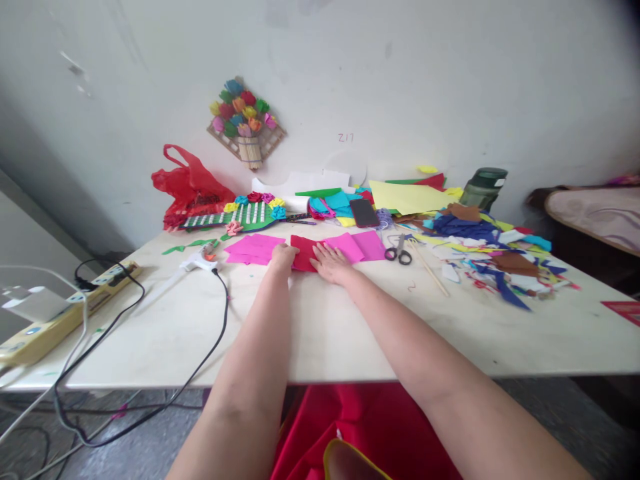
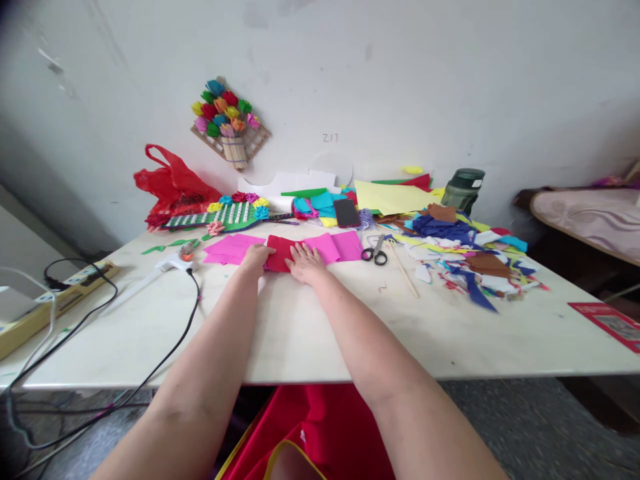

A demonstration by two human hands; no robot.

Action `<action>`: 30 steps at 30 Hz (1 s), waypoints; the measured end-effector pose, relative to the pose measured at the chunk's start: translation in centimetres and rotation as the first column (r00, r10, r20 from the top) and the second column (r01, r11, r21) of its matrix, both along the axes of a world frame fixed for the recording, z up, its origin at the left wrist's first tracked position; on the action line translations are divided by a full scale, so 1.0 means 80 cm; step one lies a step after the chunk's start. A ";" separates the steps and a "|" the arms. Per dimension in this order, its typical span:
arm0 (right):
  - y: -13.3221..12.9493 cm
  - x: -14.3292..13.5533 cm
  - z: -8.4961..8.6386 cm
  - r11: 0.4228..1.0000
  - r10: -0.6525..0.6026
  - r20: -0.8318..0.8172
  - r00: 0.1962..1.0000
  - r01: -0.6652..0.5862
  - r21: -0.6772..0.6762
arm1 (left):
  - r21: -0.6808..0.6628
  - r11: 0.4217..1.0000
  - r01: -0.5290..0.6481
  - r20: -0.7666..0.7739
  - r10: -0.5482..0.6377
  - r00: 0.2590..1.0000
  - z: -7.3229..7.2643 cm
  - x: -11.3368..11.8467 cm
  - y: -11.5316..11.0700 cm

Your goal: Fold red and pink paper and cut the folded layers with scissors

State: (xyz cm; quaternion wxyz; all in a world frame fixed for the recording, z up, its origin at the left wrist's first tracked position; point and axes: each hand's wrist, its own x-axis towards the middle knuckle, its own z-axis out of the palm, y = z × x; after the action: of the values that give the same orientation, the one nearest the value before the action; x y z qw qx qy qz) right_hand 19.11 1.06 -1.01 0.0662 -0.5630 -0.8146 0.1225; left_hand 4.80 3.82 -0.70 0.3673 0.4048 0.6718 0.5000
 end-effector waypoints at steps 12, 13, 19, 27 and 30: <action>0.007 0.012 0.002 1.000 -0.016 0.044 0.999 0.017 -0.020 | -0.025 0.999 -0.034 0.120 0.037 0.992 -0.002 -0.007 0.003; 0.007 0.014 0.002 1.000 -0.015 0.045 0.999 0.016 -0.019 | -0.027 0.999 -0.034 0.117 0.037 0.992 -0.001 -0.007 0.003; 0.007 0.018 0.002 1.000 -0.004 0.027 1.000 0.004 0.002 | -0.048 0.998 -0.032 0.054 0.035 0.998 -0.003 -0.010 0.005; 0.014 0.026 0.009 1.000 -0.013 -0.113 0.993 0.015 0.011 | -0.065 0.997 -0.034 -0.080 0.029 0.996 -0.003 -0.012 0.003; 0.014 0.030 0.011 0.999 -0.044 -0.217 0.975 0.045 0.001 | -0.075 0.997 -0.037 -0.059 0.032 0.998 0.003 -0.010 -0.002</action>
State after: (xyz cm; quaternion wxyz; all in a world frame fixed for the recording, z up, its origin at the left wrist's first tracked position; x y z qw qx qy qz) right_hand 21.49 2.21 -0.12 0.1592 -0.5643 -0.7900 0.1792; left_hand 4.02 3.64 -0.44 0.3541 0.3932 0.7074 0.4686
